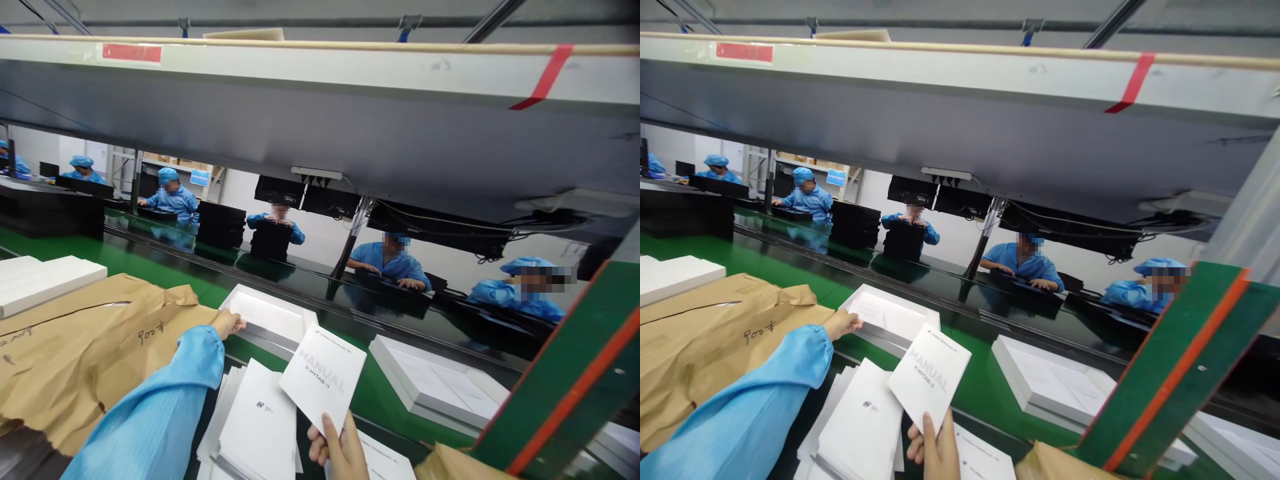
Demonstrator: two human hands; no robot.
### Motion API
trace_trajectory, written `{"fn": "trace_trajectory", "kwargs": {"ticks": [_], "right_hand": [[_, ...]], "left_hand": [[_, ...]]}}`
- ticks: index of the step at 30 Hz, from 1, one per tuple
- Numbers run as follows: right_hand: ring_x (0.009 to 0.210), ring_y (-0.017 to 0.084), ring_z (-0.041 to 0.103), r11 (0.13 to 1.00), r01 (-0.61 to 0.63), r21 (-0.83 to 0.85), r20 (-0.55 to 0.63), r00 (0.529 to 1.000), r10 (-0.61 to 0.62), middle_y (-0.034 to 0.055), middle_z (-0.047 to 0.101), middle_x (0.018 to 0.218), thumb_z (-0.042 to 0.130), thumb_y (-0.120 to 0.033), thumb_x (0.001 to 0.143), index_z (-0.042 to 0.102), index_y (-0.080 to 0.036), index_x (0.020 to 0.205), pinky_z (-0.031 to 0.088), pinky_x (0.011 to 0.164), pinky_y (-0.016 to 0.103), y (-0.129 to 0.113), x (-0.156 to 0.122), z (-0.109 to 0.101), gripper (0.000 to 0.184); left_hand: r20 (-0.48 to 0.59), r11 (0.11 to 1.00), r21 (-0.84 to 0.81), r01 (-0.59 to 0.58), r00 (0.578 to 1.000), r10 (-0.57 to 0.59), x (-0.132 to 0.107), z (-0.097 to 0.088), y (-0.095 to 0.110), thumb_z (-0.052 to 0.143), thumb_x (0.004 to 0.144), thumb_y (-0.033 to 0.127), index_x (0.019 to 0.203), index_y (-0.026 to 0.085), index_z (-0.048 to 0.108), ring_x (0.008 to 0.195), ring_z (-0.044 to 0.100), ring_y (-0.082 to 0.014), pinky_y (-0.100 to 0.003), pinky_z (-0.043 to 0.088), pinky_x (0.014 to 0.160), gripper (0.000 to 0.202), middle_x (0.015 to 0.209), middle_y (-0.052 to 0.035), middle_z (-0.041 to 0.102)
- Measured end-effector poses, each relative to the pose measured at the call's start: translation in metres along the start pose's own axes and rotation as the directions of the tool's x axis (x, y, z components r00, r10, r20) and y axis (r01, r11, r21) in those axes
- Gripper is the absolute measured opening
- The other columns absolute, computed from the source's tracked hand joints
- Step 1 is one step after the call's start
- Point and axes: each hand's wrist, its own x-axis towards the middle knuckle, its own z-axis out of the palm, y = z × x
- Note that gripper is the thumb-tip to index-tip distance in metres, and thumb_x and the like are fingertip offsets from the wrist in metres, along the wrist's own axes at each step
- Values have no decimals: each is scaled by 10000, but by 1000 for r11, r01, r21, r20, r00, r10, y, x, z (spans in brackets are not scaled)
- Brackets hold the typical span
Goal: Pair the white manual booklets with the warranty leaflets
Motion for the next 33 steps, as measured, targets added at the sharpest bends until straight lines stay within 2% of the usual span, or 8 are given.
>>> {"fn": "trace_trajectory", "kwargs": {"ticks": [4, 9, 12, 17, 20, 23, 26, 33], "right_hand": [[356, 115, 465, 1000, -31, -6, 90, 995, 31, -38, 513, 479, 437, -498, 669, 359, -180, 898, 339, 358, 226, -2, -1, -3, 399], [376, 120, 474, 998, -56, -6, 143, 988, 56, -39, 519, 490, 442, -497, 667, 351, -186, 889, 347, 378, 235, -5, -1, -3, 393], [365, 117, 471, 999, -53, -5, 105, 993, 54, -48, 522, 481, 464, -499, 650, 338, -196, 915, 339, 374, 228, -7, -1, -1, 422], [367, 118, 476, 998, -68, 11, 87, 994, 67, -50, 529, 481, 500, -474, 633, 327, -201, 933, 329, 374, 220, -27, -4, -5, 441], [430, 115, 501, 994, -109, 25, 178, 979, 103, -22, 563, 551, 489, -421, 669, 340, -196, 951, 361, 419, 222, -54, 0, -13, 390], [402, 110, 494, 988, -146, -41, 256, 955, 152, -17, 573, 517, 533, -375, 641, 332, -184, 974, 354, 386, 203, -76, 22, -20, 433], [387, 93, 486, 982, -166, -90, 194, 964, 180, -28, 563, 478, 529, -255, 659, 351, -187, 933, 354, 370, 175, -80, 61, -20, 334], [434, 124, 552, 923, -330, -196, 31, 939, 343, -14, 545, 449, 486, -130, 659, 426, -191, 721, 445, 408, 197, -38, 140, -2, 105]], "left_hand": [[-109, 988, -114, -105, 990, 93, -4, 7, -5, 395, 769, 260, 1060, 150, 393, 838, 504, -143, -328, 432, 691, 312, 1031, -71, 468], [-182, 941, -196, -276, 953, 241, -25, 14, -20, 296, 788, 165, 1190, 209, 96, 892, 514, -96, -199, 416, 719, 451, 1161, -106, 359], [-173, 932, -202, -300, 948, 267, -47, 11, -30, 311, 769, 194, 1166, 205, 156, 862, 527, -102, -214, 410, 725, 426, 1147, -102, 378], [-20, 885, 184, -428, 898, 439, -82, -2, -54, 405, 702, 240, 992, 161, 407, 854, 495, -143, -273, 366, 777, 300, 1016, -90, 459], [134, 778, 468, -419, 904, 407, -94, -10, -72, 491, 633, 292, 1010, 164, 423, 953, 428, -185, -303, 319, 825, 404, 1041, -90, 429], [169, 720, 607, -337, 940, 297, -96, -17, -85, 483, 626, 297, 1047, 170, 397, 996, 391, -194, -319, 290, 844, 448, 1057, -81, 426], [189, 720, 613, -326, 945, 267, -93, -20, -89, 426, 658, 269, 1022, 158, 412, 956, 413, -177, -301, 303, 822, 381, 1028, -75, 455], [181, 718, 586, -376, 924, 337, -92, -20, -89, 417, 647, 237, 910, 179, 486, 896, 423, -172, -295, 304, 803, 278, 946, -46, 499]]}}
